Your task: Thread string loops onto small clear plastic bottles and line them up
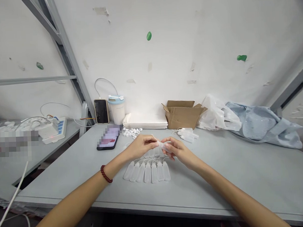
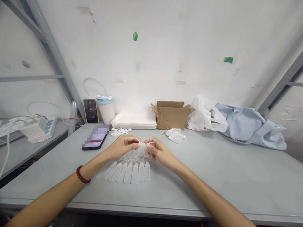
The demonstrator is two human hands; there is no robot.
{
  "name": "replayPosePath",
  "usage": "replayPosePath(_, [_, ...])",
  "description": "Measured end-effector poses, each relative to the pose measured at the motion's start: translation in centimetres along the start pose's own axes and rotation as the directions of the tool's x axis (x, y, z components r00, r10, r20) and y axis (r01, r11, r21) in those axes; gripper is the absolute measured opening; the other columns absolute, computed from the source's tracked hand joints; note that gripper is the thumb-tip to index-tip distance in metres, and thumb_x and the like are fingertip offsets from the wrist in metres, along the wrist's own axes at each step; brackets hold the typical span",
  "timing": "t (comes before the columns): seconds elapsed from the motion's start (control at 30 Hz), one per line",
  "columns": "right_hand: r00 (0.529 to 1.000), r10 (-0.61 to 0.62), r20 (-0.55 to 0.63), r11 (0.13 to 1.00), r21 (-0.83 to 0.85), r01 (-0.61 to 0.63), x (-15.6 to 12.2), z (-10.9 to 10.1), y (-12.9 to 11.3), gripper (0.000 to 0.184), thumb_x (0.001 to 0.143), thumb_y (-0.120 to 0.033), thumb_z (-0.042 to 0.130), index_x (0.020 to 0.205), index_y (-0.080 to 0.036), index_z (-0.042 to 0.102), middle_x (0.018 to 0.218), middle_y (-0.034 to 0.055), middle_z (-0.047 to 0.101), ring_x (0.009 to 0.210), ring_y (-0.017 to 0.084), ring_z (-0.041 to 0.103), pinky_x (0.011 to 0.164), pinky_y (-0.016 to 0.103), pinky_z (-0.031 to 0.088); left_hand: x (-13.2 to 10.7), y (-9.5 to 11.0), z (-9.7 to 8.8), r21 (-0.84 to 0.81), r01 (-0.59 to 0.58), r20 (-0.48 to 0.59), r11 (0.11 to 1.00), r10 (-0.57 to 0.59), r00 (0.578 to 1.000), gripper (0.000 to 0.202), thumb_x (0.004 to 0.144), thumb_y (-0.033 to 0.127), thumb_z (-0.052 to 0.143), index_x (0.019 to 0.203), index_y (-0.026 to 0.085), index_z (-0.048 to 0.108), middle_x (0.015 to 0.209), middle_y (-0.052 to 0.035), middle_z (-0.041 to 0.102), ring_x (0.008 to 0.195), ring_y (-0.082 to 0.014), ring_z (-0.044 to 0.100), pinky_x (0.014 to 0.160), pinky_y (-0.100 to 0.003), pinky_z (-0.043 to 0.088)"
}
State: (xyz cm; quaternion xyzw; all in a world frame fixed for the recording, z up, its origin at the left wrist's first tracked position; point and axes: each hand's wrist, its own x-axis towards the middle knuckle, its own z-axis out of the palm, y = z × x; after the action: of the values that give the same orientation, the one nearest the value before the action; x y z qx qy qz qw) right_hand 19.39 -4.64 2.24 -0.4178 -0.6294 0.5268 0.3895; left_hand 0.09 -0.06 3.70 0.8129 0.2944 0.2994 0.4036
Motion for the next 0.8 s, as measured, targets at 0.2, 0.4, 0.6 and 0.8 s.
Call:
replayPosePath(0.2, [1.000,0.029,-0.008,0.999,-0.040,-0.029,-0.1,-0.3,0.2,0.032,0.082,-0.050,0.051,0.095,-0.023,0.039,0.064,-0.0050,0.053,0.049,0.007,0.031,0.047,0.021,0.024,-0.3,0.0,0.8,0.174,-0.075,-0.041,0.982,0.083,0.996,0.018,0.083,0.027,0.055,0.085,0.017,0.069,0.087,-0.0049,0.066,0.078,-0.0145,0.059,0.071,-0.024,0.044])
replayPosePath(0.4, [0.991,0.129,0.023,0.974,0.186,-0.131,0.0,-0.4,-0.1,0.033,0.079,-0.050,0.055,0.087,-0.024,0.036,0.060,-0.0070,0.051,0.046,0.005,0.025,0.046,0.020,0.019,-0.2,-0.2,1.1,0.113,-0.097,-0.100,0.989,0.108,0.989,0.016,0.081,0.028,0.057,0.083,0.016,0.068,0.086,-0.0053,0.066,0.080,-0.0153,0.059,0.073,-0.025,0.046])
replayPosePath(0.6, [0.994,0.110,0.012,0.982,0.150,-0.111,0.1,-0.2,0.2,0.033,0.079,-0.051,0.055,0.086,-0.024,0.037,0.060,-0.0072,0.050,0.046,0.005,0.027,0.046,0.020,0.019,0.0,-0.1,0.9,-0.122,0.182,0.057,0.976,-0.176,0.983,0.032,0.083,0.038,0.052,0.066,0.012,0.060,0.061,-0.0015,0.060,0.053,-0.0109,0.056,0.055,-0.023,0.047])
replayPosePath(0.8, [0.988,0.142,0.056,0.970,0.189,-0.150,0.2,-0.5,0.2,0.034,0.078,-0.052,0.055,0.085,-0.024,0.035,0.058,-0.0081,0.047,0.045,0.005,0.022,0.045,0.019,0.014,-0.4,0.2,1.4,0.152,-0.050,-0.064,0.987,0.060,0.996,0.016,0.080,0.025,0.055,0.077,0.015,0.066,0.082,-0.0058,0.067,0.072,-0.0147,0.059,0.066,-0.025,0.046])
